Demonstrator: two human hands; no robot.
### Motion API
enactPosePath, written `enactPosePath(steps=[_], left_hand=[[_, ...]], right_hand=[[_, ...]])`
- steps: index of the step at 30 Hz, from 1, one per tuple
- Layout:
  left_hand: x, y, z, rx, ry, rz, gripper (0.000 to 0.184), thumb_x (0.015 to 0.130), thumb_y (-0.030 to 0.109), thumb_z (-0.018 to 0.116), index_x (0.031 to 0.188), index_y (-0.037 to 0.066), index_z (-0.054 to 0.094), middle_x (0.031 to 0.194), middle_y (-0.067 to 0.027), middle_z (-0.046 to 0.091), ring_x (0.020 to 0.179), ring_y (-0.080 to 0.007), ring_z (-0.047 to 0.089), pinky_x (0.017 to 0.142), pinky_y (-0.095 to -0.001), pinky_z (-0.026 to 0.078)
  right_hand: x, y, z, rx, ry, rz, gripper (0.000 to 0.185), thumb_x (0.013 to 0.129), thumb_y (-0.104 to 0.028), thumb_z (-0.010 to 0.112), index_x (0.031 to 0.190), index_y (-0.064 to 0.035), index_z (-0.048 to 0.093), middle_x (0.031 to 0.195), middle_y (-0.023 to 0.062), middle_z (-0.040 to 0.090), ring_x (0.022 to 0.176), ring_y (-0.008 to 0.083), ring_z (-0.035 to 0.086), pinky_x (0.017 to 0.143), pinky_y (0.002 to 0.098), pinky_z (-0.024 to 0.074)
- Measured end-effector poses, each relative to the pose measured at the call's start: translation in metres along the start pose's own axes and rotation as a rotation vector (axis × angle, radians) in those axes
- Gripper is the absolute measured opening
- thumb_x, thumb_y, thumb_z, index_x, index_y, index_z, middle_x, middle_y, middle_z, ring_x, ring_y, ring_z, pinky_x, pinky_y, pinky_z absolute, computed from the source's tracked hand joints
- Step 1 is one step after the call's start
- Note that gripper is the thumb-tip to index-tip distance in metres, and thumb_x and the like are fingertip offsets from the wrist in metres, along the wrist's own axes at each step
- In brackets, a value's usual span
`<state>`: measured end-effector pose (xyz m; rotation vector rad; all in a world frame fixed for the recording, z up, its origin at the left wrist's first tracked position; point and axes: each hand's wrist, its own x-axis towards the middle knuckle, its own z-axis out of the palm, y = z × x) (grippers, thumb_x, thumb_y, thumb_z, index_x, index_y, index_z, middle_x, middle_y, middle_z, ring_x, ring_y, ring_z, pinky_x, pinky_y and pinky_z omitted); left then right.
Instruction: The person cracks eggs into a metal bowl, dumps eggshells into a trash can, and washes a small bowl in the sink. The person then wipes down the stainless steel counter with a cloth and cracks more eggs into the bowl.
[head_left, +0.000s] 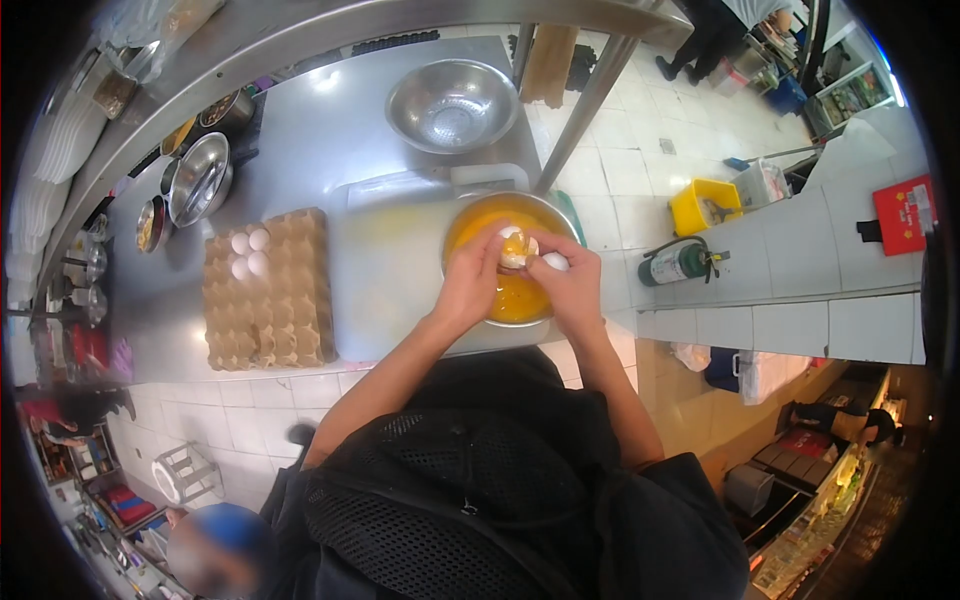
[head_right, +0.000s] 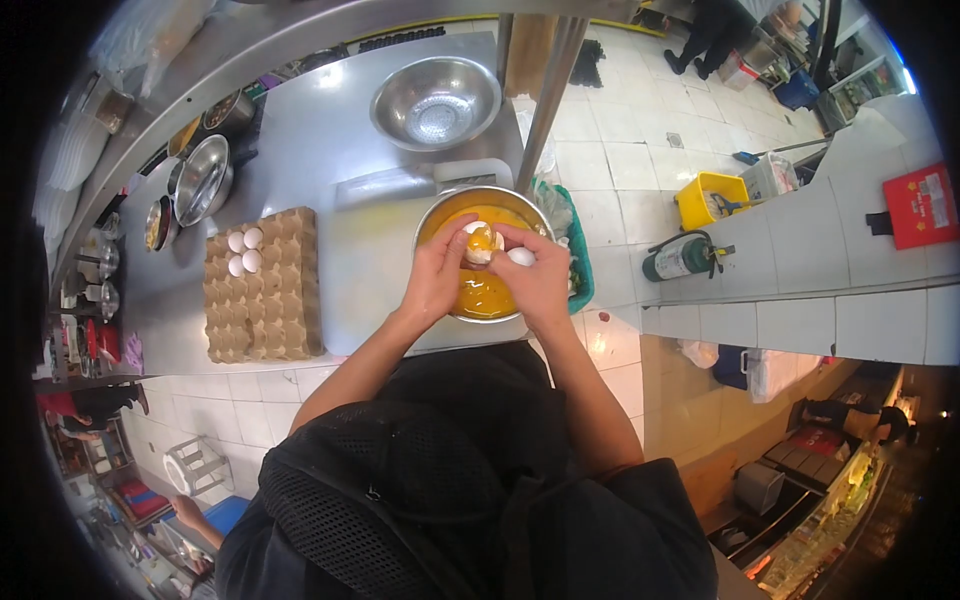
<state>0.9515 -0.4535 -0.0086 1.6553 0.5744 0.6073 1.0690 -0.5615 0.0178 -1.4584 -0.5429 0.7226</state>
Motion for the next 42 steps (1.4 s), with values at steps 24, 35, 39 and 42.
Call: enactPosePath(steps=[24,35,39,42], left_hand=[[0.023,0.041,-0.013,-0.734,-0.139,0.048,0.037,0.103,0.006,0.043,0.138,0.003,0.052,0.135,-0.0104,0.057,0.123,-0.0207,0.056,0.105,-0.0334,0.047],[0.024,0.024,-0.016,-0.647,-0.165,-0.159,0.027,0.1,0.008,0.056,0.127,0.003,0.055,0.136,-0.012,0.06,0.122,-0.0192,0.058,0.105,-0.035,0.047],[0.027,0.027,-0.023,-0.624,-0.205,-0.164,0.028,0.1,0.009,0.057,0.127,0.003,0.055,0.136,-0.0121,0.06,0.121,-0.0193,0.059,0.105,-0.0351,0.048],[0.028,0.027,-0.026,-0.582,-0.223,-0.156,0.028,0.1,0.009,0.058,0.127,0.003,0.056,0.137,-0.0124,0.06,0.121,-0.0193,0.059,0.104,-0.0347,0.048]], right_hand=[[0.023,-0.071,-0.017,-0.858,-0.194,-1.188,0.049,0.065,0.005,0.072,0.112,-0.0105,0.072,0.103,0.0095,0.064,0.089,0.0286,0.065,0.072,0.0351,0.0561],[0.024,-0.03,-0.024,-0.879,-0.235,-1.104,0.045,0.066,0.004,0.072,0.109,-0.0096,0.071,0.104,0.0087,0.063,0.092,0.0288,0.064,0.074,0.0368,0.0567],[0.025,-0.032,-0.026,-0.86,-0.246,-1.136,0.044,0.066,0.005,0.072,0.108,-0.0092,0.072,0.104,0.009,0.064,0.091,0.0291,0.065,0.073,0.0365,0.0564],[0.026,-0.028,-0.028,-0.785,-0.234,-1.108,0.04,0.069,0.006,0.072,0.107,-0.0079,0.072,0.102,0.0102,0.065,0.089,0.0291,0.065,0.073,0.0362,0.0562]])
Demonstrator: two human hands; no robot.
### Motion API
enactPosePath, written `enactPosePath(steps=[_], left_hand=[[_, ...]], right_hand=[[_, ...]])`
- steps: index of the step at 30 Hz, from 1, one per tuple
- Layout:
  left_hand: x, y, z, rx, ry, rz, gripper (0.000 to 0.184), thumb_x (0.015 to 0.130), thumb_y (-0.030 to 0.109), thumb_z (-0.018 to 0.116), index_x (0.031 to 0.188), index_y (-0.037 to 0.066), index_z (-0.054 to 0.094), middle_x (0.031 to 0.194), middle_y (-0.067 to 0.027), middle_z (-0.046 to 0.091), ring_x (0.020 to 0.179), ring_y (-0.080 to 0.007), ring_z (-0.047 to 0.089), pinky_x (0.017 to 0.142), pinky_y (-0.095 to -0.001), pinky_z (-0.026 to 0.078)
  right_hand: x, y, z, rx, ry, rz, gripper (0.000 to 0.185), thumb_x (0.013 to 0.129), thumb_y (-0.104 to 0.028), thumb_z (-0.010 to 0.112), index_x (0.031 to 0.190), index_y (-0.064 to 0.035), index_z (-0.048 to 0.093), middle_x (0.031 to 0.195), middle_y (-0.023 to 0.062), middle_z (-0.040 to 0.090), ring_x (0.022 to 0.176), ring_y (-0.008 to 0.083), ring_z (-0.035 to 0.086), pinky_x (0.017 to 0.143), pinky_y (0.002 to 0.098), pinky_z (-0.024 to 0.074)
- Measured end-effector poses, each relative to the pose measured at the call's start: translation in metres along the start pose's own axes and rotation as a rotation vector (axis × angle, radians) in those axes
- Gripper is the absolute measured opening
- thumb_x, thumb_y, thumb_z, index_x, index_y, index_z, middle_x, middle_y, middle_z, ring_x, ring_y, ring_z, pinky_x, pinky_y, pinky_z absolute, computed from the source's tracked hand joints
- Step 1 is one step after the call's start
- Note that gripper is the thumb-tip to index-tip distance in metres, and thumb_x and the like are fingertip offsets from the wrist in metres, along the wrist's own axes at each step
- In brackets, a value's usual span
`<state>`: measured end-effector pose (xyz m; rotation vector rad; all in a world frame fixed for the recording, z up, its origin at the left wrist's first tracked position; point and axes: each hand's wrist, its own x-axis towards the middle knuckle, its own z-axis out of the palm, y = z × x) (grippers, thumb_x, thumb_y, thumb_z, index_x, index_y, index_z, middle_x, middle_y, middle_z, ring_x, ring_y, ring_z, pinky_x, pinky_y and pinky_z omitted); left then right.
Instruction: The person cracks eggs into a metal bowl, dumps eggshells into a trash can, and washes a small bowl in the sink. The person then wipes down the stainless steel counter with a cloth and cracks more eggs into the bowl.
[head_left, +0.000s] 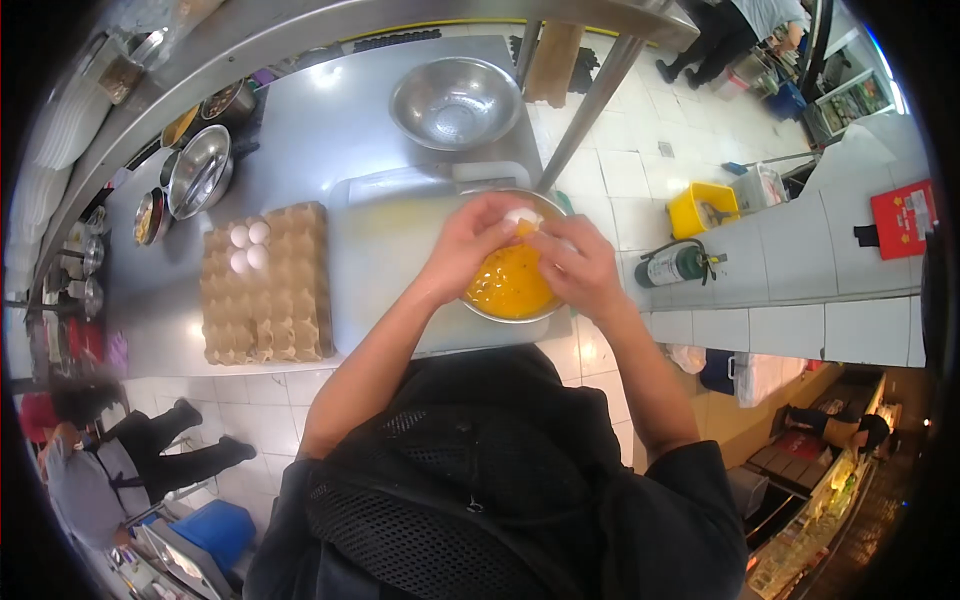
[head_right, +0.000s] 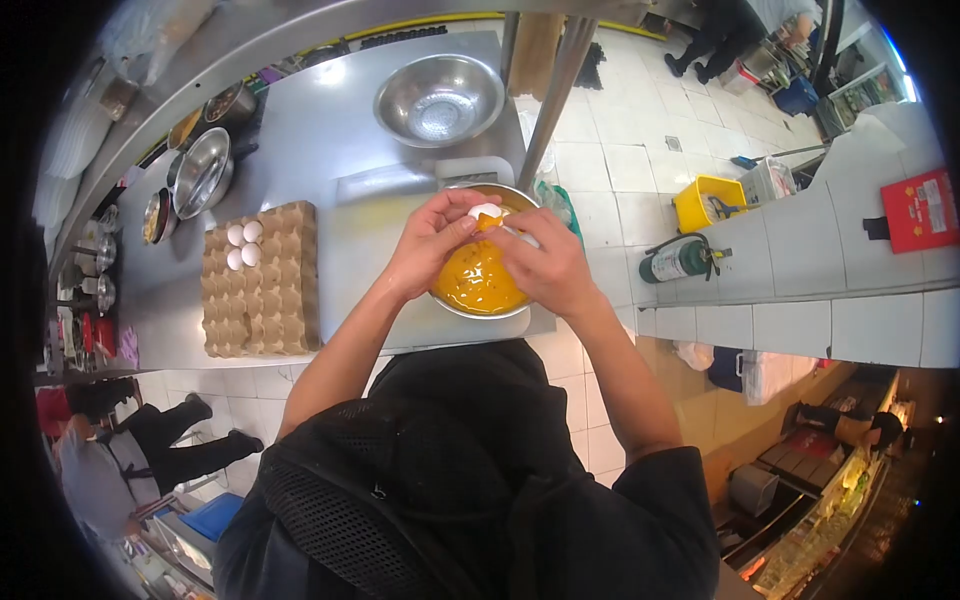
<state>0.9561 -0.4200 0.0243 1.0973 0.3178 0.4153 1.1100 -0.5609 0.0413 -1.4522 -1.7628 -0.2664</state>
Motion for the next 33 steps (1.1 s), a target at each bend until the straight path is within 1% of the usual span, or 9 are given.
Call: enactPosePath(steps=[7,9,13,15,16,18,20,24,33], left_hand=[[-0.004,-0.009,0.005,0.034,0.062,0.023,0.027,0.1,0.01,0.059,0.126,0.003,0.055,0.134,-0.0127,0.061,0.12,-0.0193,0.06,0.101,-0.034,0.05],[-0.005,-0.011,0.007,0.06,0.088,0.022,0.027,0.1,0.01,0.059,0.126,0.003,0.055,0.134,-0.0126,0.061,0.12,-0.0192,0.06,0.101,-0.0343,0.05],[-0.003,-0.002,0.011,0.057,0.01,0.074,0.027,0.099,0.008,0.06,0.124,0.002,0.055,0.137,-0.0155,0.058,0.122,-0.0213,0.059,0.105,-0.0366,0.049],[0.0,0.008,0.011,0.064,-0.049,0.122,0.027,0.098,0.007,0.061,0.124,0.002,0.055,0.139,-0.0169,0.057,0.123,-0.0224,0.059,0.107,-0.0378,0.048],[0.001,0.017,0.012,0.04,-0.115,0.164,0.028,0.097,0.006,0.063,0.124,0.002,0.055,0.14,-0.0191,0.056,0.125,-0.0243,0.058,0.108,-0.0392,0.047],[0.002,0.035,0.014,0.017,-0.185,0.203,0.03,0.095,0.006,0.064,0.123,0.002,0.055,0.142,-0.0212,0.054,0.127,-0.0261,0.057,0.109,-0.0405,0.046],[0.003,0.053,0.017,-0.031,-0.321,0.269,0.031,0.094,0.006,0.066,0.123,0.003,0.057,0.143,-0.0244,0.052,0.13,-0.0286,0.055,0.11,-0.0427,0.046],[0.002,0.081,0.023,0.041,-0.4,0.328,0.029,0.093,0.007,0.067,0.121,0.003,0.059,0.144,-0.0265,0.05,0.131,-0.0302,0.053,0.11,-0.0433,0.045],[0.004,0.086,0.021,0.08,-0.457,0.3,0.029,0.092,0.006,0.068,0.119,0.003,0.06,0.145,-0.0268,0.049,0.13,-0.0304,0.054,0.109,-0.0425,0.045]], right_hand=[[-0.01,-0.009,0.02,0.245,0.224,0.431,0.029,0.077,0.003,0.07,0.106,-0.0038,0.07,0.096,0.0116,0.066,0.089,0.0244,0.066,0.078,0.0318,0.0533],[-0.01,-0.014,0.02,0.333,0.24,0.694,0.03,0.077,0.002,0.07,0.107,-0.0018,0.069,0.096,0.0112,0.067,0.09,0.0203,0.066,0.08,0.0299,0.0516],[0.0,-0.018,0.012,0.41,0.288,0.779,0.03,0.078,0.003,0.07,0.107,-0.0006,0.068,0.097,0.0115,0.067,0.09,0.0188,0.066,0.081,0.0291,0.0511],[0.008,-0.016,0.001,0.409,0.291,0.583,0.028,0.077,0.005,0.07,0.104,-0.0004,0.068,0.097,0.0124,0.068,0.089,0.0206,0.066,0.081,0.03,0.0521],[0.014,-0.017,-0.005,0.405,0.298,0.583,0.028,0.077,0.005,0.07,0.104,-0.0004,0.068,0.097,0.0124,0.068,0.089,0.0206,0.066,0.081,0.03,0.0521],[0.029,-0.022,-0.02,0.292,0.327,0.299,0.027,0.074,0.008,0.07,0.1,-0.0004,0.069,0.097,0.0131,0.069,0.086,0.0232,0.067,0.077,0.0313,0.0541],[0.041,-0.026,-0.033,0.24,0.332,0.199,0.029,0.072,0.009,0.07,0.099,-0.0006,0.069,0.097,0.0135,0.069,0.084,0.0242,0.067,0.074,0.0315,0.0547],[0.057,-0.027,-0.052,0.116,0.304,-0.075,0.035,0.064,0.011,0.07,0.097,-0.0012,0.07,0.097,0.0142,0.069,0.079,0.0262,0.067,0.068,0.031,0.0554],[0.053,-0.021,-0.051,0.114,0.308,-0.102,0.035,0.065,0.011,0.071,0.098,-0.0015,0.07,0.098,0.014,0.069,0.079,0.0261,0.066,0.067,0.0318,0.0554]])
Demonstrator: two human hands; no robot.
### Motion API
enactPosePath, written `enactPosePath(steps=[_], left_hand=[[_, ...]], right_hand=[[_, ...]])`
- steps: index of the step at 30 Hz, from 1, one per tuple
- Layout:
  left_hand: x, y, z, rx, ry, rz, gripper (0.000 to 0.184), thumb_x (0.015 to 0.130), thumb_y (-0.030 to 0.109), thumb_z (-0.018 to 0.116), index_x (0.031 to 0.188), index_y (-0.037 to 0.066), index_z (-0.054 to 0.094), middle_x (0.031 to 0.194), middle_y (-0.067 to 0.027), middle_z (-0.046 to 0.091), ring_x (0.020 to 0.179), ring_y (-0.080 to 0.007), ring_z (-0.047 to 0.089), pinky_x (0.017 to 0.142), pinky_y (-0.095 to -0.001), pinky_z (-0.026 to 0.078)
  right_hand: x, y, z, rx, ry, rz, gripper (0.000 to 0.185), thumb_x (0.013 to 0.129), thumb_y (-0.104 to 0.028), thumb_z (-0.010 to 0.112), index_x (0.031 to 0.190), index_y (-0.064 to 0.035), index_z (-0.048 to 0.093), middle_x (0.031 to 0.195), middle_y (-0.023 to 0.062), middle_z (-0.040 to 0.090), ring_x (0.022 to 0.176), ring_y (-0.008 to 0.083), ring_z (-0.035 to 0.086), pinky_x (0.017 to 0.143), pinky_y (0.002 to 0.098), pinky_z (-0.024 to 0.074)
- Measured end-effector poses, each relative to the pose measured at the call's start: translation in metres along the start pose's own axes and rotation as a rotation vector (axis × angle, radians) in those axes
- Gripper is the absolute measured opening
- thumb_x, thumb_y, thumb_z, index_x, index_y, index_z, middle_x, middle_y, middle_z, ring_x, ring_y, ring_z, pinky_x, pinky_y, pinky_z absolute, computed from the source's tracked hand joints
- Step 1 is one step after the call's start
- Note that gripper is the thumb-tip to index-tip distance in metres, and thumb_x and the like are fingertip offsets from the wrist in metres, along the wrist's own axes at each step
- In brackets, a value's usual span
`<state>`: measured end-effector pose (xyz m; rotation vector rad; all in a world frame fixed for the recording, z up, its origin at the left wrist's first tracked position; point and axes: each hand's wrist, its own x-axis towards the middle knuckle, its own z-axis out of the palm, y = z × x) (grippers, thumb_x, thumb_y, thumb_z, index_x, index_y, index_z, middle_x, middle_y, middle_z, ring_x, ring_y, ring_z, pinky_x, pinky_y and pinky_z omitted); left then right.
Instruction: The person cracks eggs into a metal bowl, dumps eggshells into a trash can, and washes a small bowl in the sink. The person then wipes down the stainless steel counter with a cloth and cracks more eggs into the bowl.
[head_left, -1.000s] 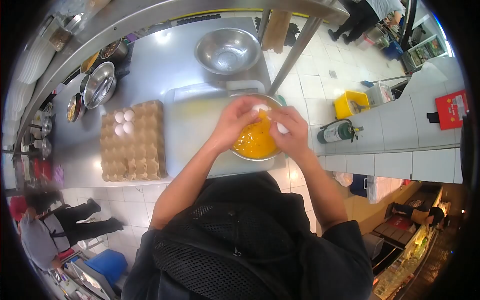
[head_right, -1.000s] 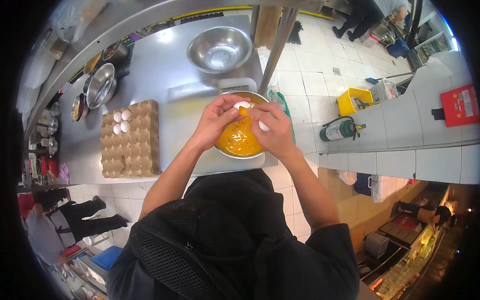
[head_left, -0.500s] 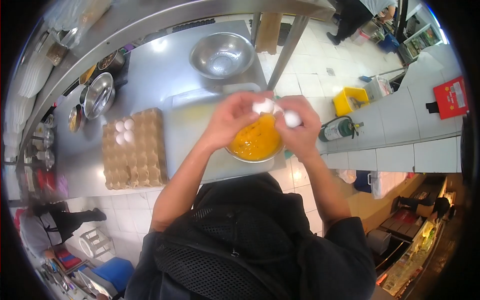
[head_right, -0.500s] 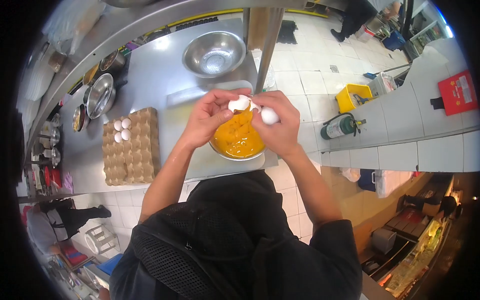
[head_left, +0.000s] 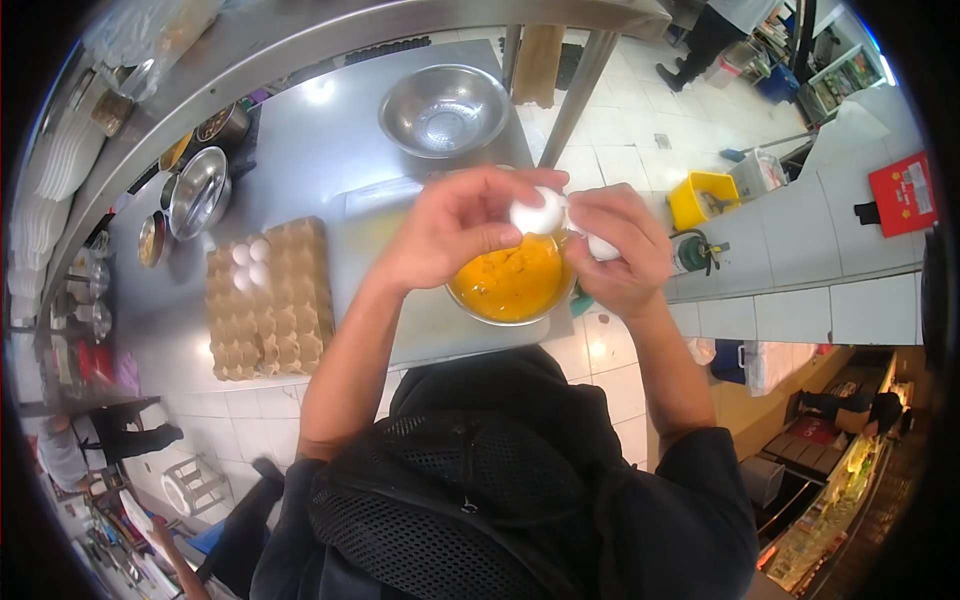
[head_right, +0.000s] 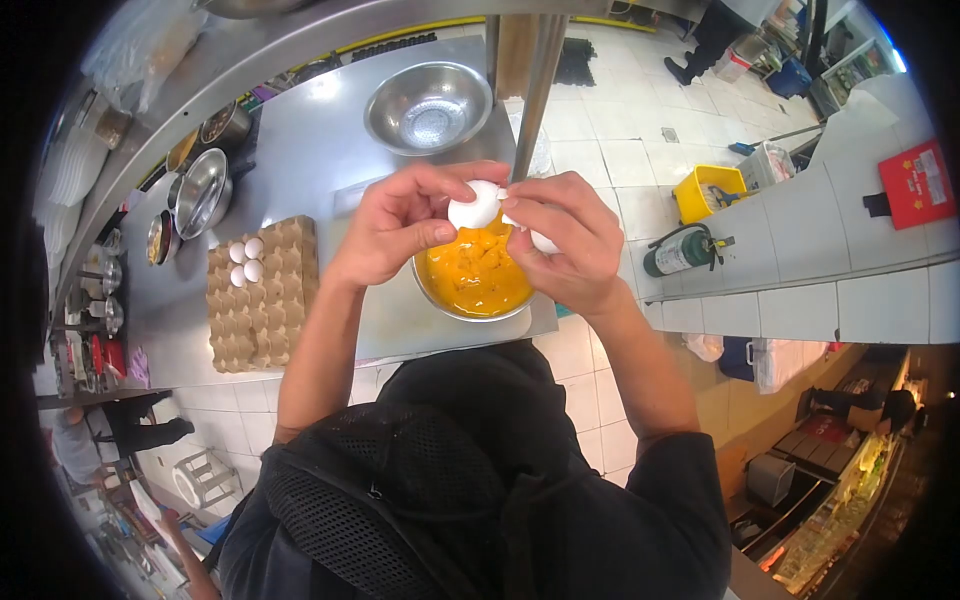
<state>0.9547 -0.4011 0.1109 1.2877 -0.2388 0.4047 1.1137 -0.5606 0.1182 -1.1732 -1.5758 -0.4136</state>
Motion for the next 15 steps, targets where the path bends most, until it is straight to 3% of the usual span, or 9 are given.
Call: enactPosePath(steps=[4,6,7,9,11,13,15], left_hand=[[-0.008,-0.019,-0.004,-0.03,0.095,-0.077,0.028,0.093,0.005,0.066,0.121,0.003,0.059,0.143,-0.0247,0.051,0.129,-0.0272,0.056,0.11,-0.0397,0.045],[-0.016,-0.034,-0.005,-0.04,0.169,-0.158,0.028,0.095,0.006,0.065,0.122,0.002,0.058,0.141,-0.0228,0.054,0.127,-0.0253,0.057,0.109,-0.0383,0.046],[-0.019,-0.044,-0.004,0.01,0.279,-0.267,0.028,0.096,0.008,0.063,0.123,0.002,0.058,0.136,-0.0195,0.058,0.123,-0.0226,0.059,0.106,-0.0365,0.047],[-0.02,-0.057,-0.002,0.062,0.377,-0.382,0.027,0.098,0.009,0.062,0.124,0.002,0.058,0.131,-0.0162,0.062,0.119,-0.02,0.06,0.104,-0.0347,0.049],[-0.014,-0.069,0.008,0.06,0.471,-0.497,0.027,0.1,0.013,0.061,0.125,0.003,0.058,0.119,-0.0101,0.066,0.109,-0.0161,0.062,0.097,-0.0316,0.052],[0.003,-0.076,0.017,0.029,0.448,-0.5,0.028,0.1,0.014,0.061,0.126,0.003,0.058,0.118,-0.0092,0.065,0.107,-0.0152,0.063,0.096,-0.0306,0.052],[0.028,-0.085,0.025,-0.001,0.429,-0.491,0.029,0.1,0.015,0.061,0.126,0.003,0.058,0.116,-0.0082,0.065,0.105,-0.0143,0.063,0.094,-0.0296,0.053]], right_hand=[[-0.017,0.001,0.012,0.042,0.036,0.143,0.032,0.068,0.009,0.071,0.098,-0.0007,0.069,0.097,0.0148,0.069,0.08,0.0259,0.067,0.072,0.0311,0.0551],[-0.036,0.006,0.021,0.145,-0.008,0.481,0.026,0.075,0.005,0.07,0.101,0.0002,0.069,0.097,0.0134,0.069,0.084,0.0214,0.068,0.078,0.0293,0.0542],[-0.043,0.006,0.025,0.141,0.0,0.483,0.026,0.075,0.005,0.07,0.101,0.0002,0.069,0.097,0.0134,0.069,0.084,0.0214,0.068,0.078,0.0293,0.0542],[-0.057,0.006,0.03,0.293,-0.023,0.95,0.025,0.079,0.001,0.07,0.104,0.0003,0.068,0.097,0.0107,0.069,0.086,0.0159,0.067,0.081,0.0283,0.053],[-0.066,0.01,0.025,0.274,-0.046,0.996,0.025,0.082,0.0,0.071,0.107,0.0012,0.067,0.099,0.0087,0.069,0.087,0.0137,0.066,0.078,0.0278,0.0546],[-0.066,0.013,0.015,0.601,0.198,1.26,0.025,0.083,0.001,0.072,0.107,0.0032,0.066,0.1,0.0089,0.068,0.085,0.0142,0.066,0.074,0.0259,0.0559],[-0.065,0.019,-0.001,0.54,0.251,1.233,0.026,0.084,0.001,0.072,0.108,0.0041,0.065,0.1,0.0091,0.067,0.085,0.0143,0.067,0.072,0.0251,0.0563]])
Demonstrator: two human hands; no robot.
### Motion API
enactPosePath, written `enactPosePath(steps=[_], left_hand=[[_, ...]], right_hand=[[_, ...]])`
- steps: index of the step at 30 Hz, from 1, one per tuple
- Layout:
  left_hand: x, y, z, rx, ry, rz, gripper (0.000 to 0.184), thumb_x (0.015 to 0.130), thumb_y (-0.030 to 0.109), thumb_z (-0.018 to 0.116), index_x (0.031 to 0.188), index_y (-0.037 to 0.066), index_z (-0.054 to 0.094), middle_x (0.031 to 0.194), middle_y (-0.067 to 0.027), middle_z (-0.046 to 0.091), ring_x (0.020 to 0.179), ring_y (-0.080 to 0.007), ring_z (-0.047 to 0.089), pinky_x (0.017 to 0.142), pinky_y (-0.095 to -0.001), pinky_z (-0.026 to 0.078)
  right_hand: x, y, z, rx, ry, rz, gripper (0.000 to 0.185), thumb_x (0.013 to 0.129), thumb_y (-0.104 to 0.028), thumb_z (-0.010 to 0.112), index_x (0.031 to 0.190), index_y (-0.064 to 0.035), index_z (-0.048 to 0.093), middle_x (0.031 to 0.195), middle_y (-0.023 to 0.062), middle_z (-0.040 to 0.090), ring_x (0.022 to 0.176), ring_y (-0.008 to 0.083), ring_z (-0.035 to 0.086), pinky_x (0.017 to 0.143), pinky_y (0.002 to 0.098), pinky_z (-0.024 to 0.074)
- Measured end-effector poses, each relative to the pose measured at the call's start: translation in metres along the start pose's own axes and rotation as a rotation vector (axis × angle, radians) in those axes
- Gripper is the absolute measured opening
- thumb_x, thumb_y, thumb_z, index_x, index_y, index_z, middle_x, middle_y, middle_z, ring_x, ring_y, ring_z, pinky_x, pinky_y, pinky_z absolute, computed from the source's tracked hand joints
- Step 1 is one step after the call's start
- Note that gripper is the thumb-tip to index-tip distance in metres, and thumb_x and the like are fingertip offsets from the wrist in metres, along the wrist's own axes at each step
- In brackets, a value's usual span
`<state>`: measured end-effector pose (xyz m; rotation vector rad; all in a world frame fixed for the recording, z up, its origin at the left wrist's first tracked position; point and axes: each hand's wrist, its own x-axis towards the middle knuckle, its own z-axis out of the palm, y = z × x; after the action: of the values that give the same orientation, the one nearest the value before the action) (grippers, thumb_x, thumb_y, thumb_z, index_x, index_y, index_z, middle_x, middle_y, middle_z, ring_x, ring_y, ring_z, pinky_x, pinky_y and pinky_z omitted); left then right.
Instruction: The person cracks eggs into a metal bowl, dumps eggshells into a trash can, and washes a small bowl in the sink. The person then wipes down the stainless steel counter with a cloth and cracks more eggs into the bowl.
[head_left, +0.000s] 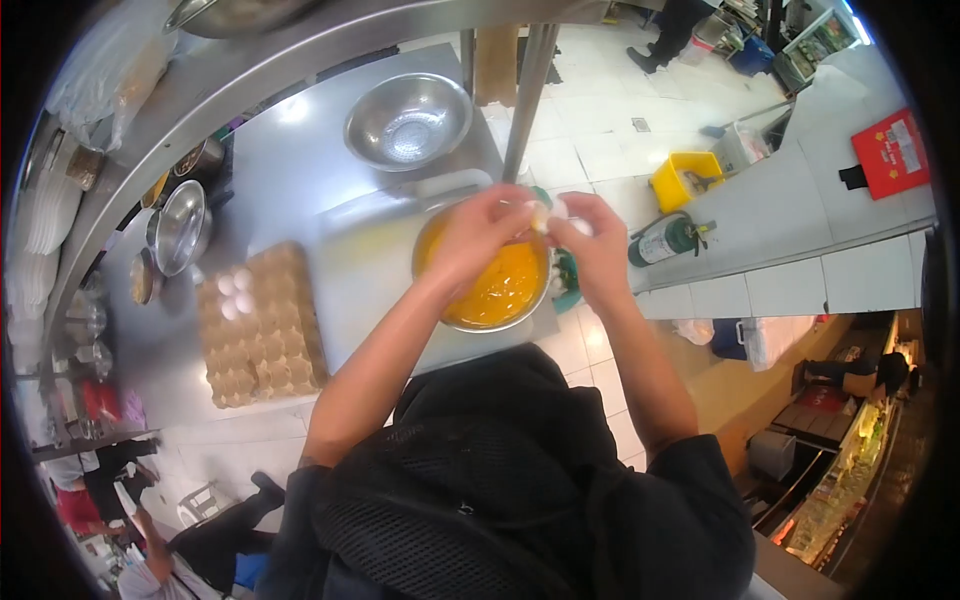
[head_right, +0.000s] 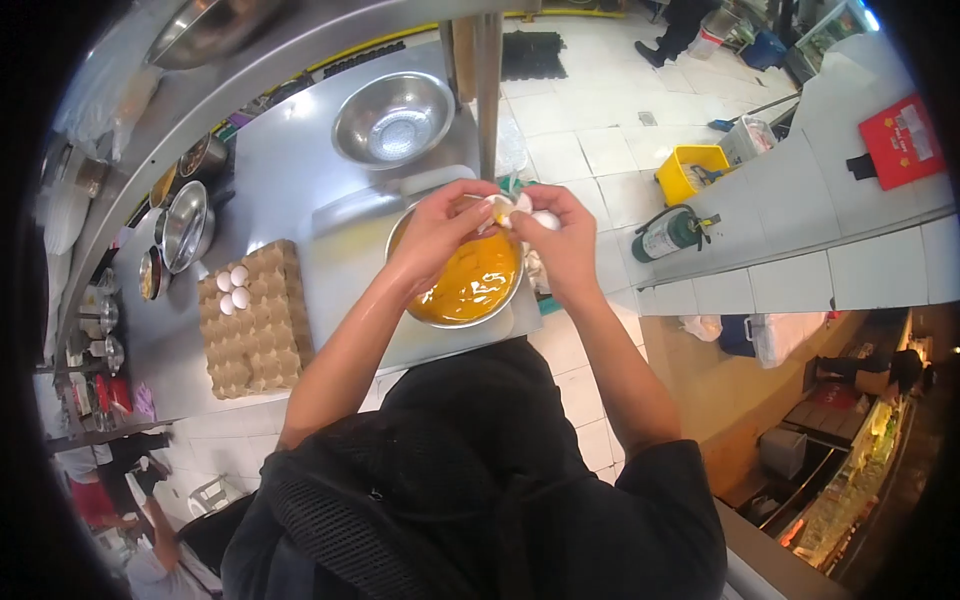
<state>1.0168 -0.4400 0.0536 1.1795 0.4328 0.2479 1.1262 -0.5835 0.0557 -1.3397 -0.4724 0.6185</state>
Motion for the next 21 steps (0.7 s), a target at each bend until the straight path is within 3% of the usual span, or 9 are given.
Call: enactPosePath(steps=[2,3,6,7,11,13,17,19,21], left_hand=[[0.023,0.003,0.019,0.116,-0.066,0.001,0.032,0.101,0.017,0.06,0.129,0.002,0.057,0.113,-0.0072,0.066,0.099,-0.013,0.063,0.09,-0.0283,0.053],[0.039,-0.005,0.023,0.156,-0.14,-0.018,0.047,0.103,0.026,0.058,0.143,0.004,0.048,0.123,-0.0097,0.061,0.105,-0.0154,0.061,0.092,-0.0307,0.051],[0.058,-0.027,0.041,-0.035,-0.036,-0.128,0.063,0.103,0.038,0.055,0.154,0.006,0.034,0.14,-0.0137,0.051,0.116,-0.0216,0.055,0.098,-0.0347,0.048],[0.06,-0.026,0.038,-0.051,-0.07,-0.178,0.077,0.103,0.05,0.049,0.159,0.006,0.02,0.154,-0.018,0.036,0.125,-0.0287,0.049,0.103,-0.0394,0.044],[0.053,-0.014,0.03,-0.28,0.073,-0.244,0.08,0.103,0.055,0.046,0.157,0.002,0.02,0.155,-0.0221,0.036,0.123,-0.0341,0.052,0.104,-0.0415,0.044],[0.051,-0.012,0.014,-0.516,-0.161,-0.237,0.083,0.102,0.06,0.041,0.155,0.0,0.022,0.152,-0.0245,0.04,0.122,-0.0371,0.055,0.104,-0.0428,0.044],[0.057,-0.016,0.011,-0.553,-0.178,-0.172,0.072,0.102,0.05,0.05,0.15,-0.001,0.031,0.145,-0.0232,0.048,0.119,-0.0347,0.058,0.103,-0.0401,0.045],[0.067,-0.033,0.013,-0.04,-0.108,0.038,0.061,0.096,0.027,0.066,0.144,0.0,0.042,0.14,-0.0198,0.051,0.119,-0.028,0.059,0.1,-0.0372,0.047],[0.072,-0.022,0.028,0.129,-0.05,-0.004,0.06,0.089,0.016,0.069,0.142,0.001,0.045,0.138,-0.0181,0.053,0.119,-0.0253,0.059,0.099,-0.0359,0.048]], right_hand=[[0.007,-0.004,-0.018,-0.018,0.057,-0.049,0.026,0.084,0.001,0.072,0.109,0.005,0.065,0.1,0.0093,0.067,0.085,0.0144,0.067,0.071,0.0242,0.0567],[0.014,0.003,-0.029,-0.001,0.108,-0.066,0.028,0.084,0.001,0.072,0.111,0.0051,0.064,0.1,0.0092,0.067,0.083,0.0144,0.067,0.07,0.0245,0.0566],[0.029,0.049,-0.075,-0.11,0.17,-0.062,0.042,0.084,0.001,0.071,0.124,0.0061,0.06,0.107,0.0132,0.067,0.078,0.0153,0.067,0.067,0.026,0.0566],[0.029,0.068,-0.087,-0.222,0.174,0.053,0.046,0.084,0.001,0.07,0.129,0.0058,0.058,0.112,0.0157,0.066,0.076,0.0157,0.067,0.066,0.0266,0.0566],[0.014,0.119,-0.124,-0.184,0.24,0.326,0.062,0.084,-0.001,0.069,0.142,0.0029,0.049,0.123,0.0212,0.062,0.076,0.0175,0.066,0.064,0.0287,0.0566],[0.005,0.124,-0.13,-0.002,0.282,0.446,0.064,0.084,-0.005,0.071,0.143,0.0023,0.046,0.118,0.0186,0.064,0.078,0.019,0.066,0.066,0.031,0.0563],[0.005,0.118,-0.126,0.046,0.285,0.456,0.055,0.086,-0.008,0.071,0.136,0.0025,0.051,0.113,0.0156,0.064,0.077,0.0195,0.065,0.069,0.0312,0.0554],[0.009,0.116,-0.116,0.083,0.276,0.415,0.049,0.087,-0.011,0.071,0.131,0.0014,0.055,0.109,0.0127,0.064,0.077,0.0192,0.065,0.069,0.0303,0.054],[0.01,0.106,-0.095,0.09,0.287,0.403,0.047,0.087,-0.011,0.071,0.13,0.0006,0.056,0.109,0.0115,0.064,0.077,0.0188,0.065,0.068,0.0302,0.0537]])
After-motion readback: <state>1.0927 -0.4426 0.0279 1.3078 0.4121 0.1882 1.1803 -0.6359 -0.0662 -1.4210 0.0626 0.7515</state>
